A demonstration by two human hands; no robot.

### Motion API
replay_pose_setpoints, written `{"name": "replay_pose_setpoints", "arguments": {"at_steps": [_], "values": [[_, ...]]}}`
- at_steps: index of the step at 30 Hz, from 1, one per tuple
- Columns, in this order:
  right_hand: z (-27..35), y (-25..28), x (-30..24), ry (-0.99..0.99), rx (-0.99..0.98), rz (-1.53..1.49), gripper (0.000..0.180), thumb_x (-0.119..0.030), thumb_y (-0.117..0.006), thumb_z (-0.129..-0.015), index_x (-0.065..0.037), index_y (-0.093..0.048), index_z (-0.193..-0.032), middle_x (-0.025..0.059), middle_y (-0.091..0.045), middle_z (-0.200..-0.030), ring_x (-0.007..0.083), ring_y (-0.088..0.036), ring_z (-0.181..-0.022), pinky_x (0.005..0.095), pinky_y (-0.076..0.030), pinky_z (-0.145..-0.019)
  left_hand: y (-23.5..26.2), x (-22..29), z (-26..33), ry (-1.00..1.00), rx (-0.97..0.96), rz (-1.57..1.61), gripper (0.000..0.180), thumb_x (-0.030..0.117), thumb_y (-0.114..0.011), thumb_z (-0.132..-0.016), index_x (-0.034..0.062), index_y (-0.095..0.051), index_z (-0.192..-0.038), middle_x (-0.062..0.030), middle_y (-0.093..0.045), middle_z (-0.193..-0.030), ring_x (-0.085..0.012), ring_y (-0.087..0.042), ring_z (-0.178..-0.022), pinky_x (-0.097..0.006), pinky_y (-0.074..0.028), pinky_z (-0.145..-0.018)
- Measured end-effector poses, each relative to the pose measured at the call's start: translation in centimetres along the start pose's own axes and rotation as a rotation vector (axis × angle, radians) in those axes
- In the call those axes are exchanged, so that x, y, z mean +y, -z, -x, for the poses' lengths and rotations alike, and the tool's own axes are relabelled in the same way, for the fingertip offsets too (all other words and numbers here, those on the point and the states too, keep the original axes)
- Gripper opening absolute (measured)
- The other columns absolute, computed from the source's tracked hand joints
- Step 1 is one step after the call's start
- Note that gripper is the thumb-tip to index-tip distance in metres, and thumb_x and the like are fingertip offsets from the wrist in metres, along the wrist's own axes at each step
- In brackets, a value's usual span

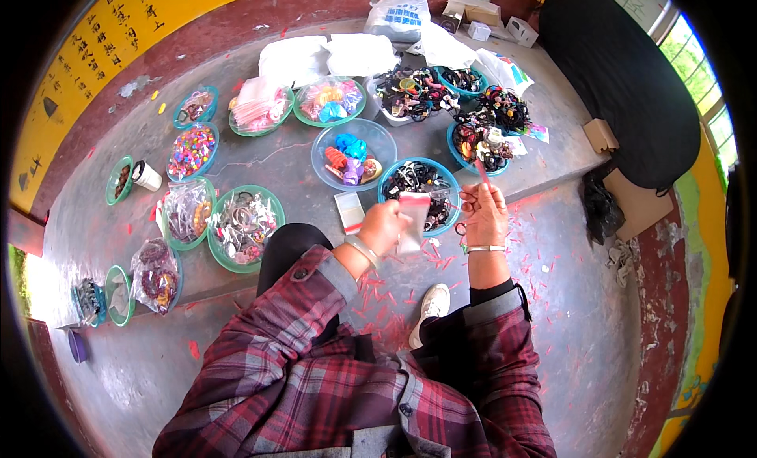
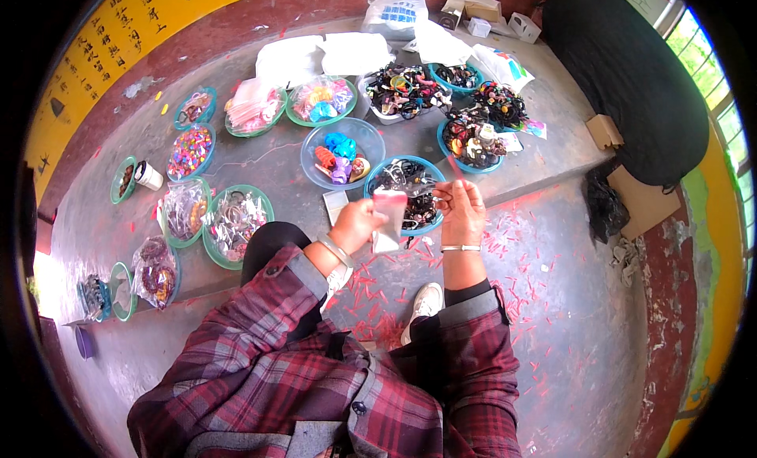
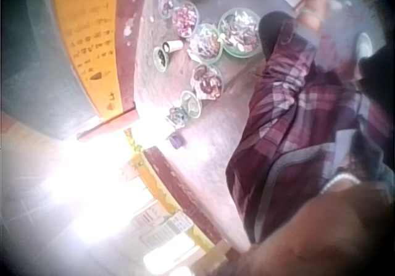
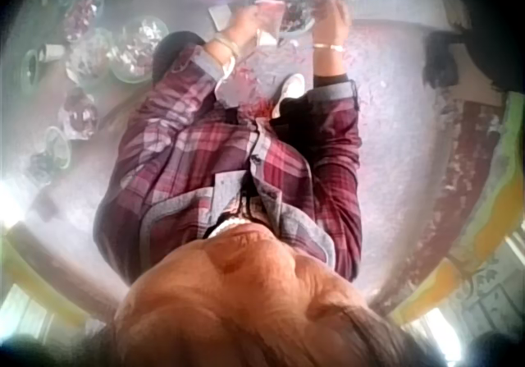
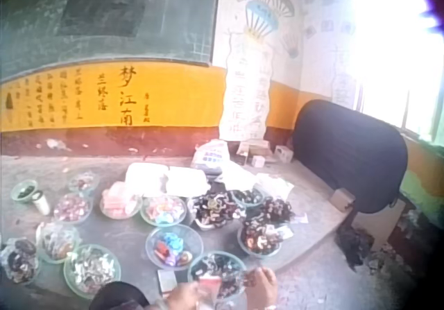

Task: The person sits on the floor and sorts small colorful trinkets from blue bowls into small clear plastic bags. They pick up items one by one, place them into the bags, and occasionally seal the bags before moving on to the next item.

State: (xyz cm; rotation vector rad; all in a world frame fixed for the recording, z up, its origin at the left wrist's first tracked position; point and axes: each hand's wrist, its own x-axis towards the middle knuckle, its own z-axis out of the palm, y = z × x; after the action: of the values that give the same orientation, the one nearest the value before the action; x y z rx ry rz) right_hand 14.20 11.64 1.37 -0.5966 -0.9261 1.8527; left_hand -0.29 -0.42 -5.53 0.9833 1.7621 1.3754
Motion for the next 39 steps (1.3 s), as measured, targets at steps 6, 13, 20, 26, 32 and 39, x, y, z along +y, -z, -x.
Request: {"name": "replay_pose_setpoints", "arguments": {"at_steps": [6, 13, 20, 26, 32, 39], "values": [[0.3, 0.3, -0.1, -0.111, 0.009, 0.015, 0.009, -0.015, -0.051, -0.085, -0.006, -0.052, -0.084, 0.0095, -0.06, -0.078, 0.0169, -0.058, -0.069, 0.0238, -0.044, -0.056, 2.5, -5.6, -2.3, 0.305, 0.301, 0.386, 0.012, 0.008, -0.057, -0.074, 0.0017, -0.057, -0.084, -0.0051, -0.059, -0.071, -0.015, -0.056, -0.052, -0.025, -0.043, -0.042], [0.6, -0.6, 0.2, -0.228, -0.072, 0.038, 0.009, -0.015, -0.051, -0.085, -0.007, -0.052, -0.083, 0.0102, -0.061, -0.077, 0.0172, -0.059, -0.067, 0.0228, -0.044, -0.054, 4.4, -14.3, -2.1, 0.628, 0.692, 0.65, 0.003, 0.002, -0.053, -0.073, 0.0034, -0.051, -0.071, -0.0069, -0.051, -0.063, -0.017, -0.049, -0.048, -0.027, -0.04, -0.042], [0.6, -0.7, 0.7, -0.29, -0.086, 0.085, 0.01, -0.014, -0.05, -0.085, -0.005, -0.053, -0.083, 0.0115, -0.061, -0.075, 0.017, -0.059, -0.062, 0.0227, -0.044, -0.052, 4.5, -17.8, -3.5, 0.517, 0.697, 0.157, 0.016, 0.0, -0.05, -0.071, -0.0024, -0.056, -0.086, -0.0112, -0.056, -0.069, -0.0209, -0.055, -0.059, -0.032, -0.044, -0.051], [0.7, -0.8, 0.8, -0.342, -0.062, 0.168, 0.011, -0.015, -0.052, -0.085, -0.005, -0.054, -0.081, 0.0112, -0.062, -0.073, 0.0141, -0.057, -0.054, 0.0196, -0.042, -0.046, 3.0, -15.2, -3.7, 0.317, 0.945, -0.101, 0.022, 0.004, -0.05, -0.074, 0.0008, -0.06, -0.094, -0.009, -0.061, -0.081, -0.0197, -0.058, -0.074, -0.03, -0.045, -0.066], [1.5, -1.6, -0.2, -0.324, -0.09, 0.371, 0.012, -0.015, -0.053, -0.083, -0.004, -0.056, -0.078, 0.0086, -0.063, -0.071, 0.0105, -0.056, -0.051, 0.0177, -0.038, -0.041, 2.2, 3.6, -1.2, 0.264, 0.041, 0.567, 0.038, 0.039, -0.053, -0.081, 0.0033, -0.058, -0.093, -0.0056, -0.06, -0.086, -0.0119, -0.055, -0.082, -0.021, -0.038, -0.066], [3.0, -2.7, -0.8, -0.189, -0.155, 0.569, 0.015, -0.017, -0.055, -0.083, -0.004, -0.058, -0.075, 0.0065, -0.063, -0.067, 0.0064, -0.051, -0.046, 0.0164, -0.034, -0.038, 2.5, 7.7, 0.6, -0.016, -0.321, 0.421, 0.025, 0.023, -0.059, -0.08, -0.0013, -0.06, -0.089, -0.0034, -0.06, -0.083, -0.0082, -0.054, -0.078, -0.022, -0.042, -0.071]]}}
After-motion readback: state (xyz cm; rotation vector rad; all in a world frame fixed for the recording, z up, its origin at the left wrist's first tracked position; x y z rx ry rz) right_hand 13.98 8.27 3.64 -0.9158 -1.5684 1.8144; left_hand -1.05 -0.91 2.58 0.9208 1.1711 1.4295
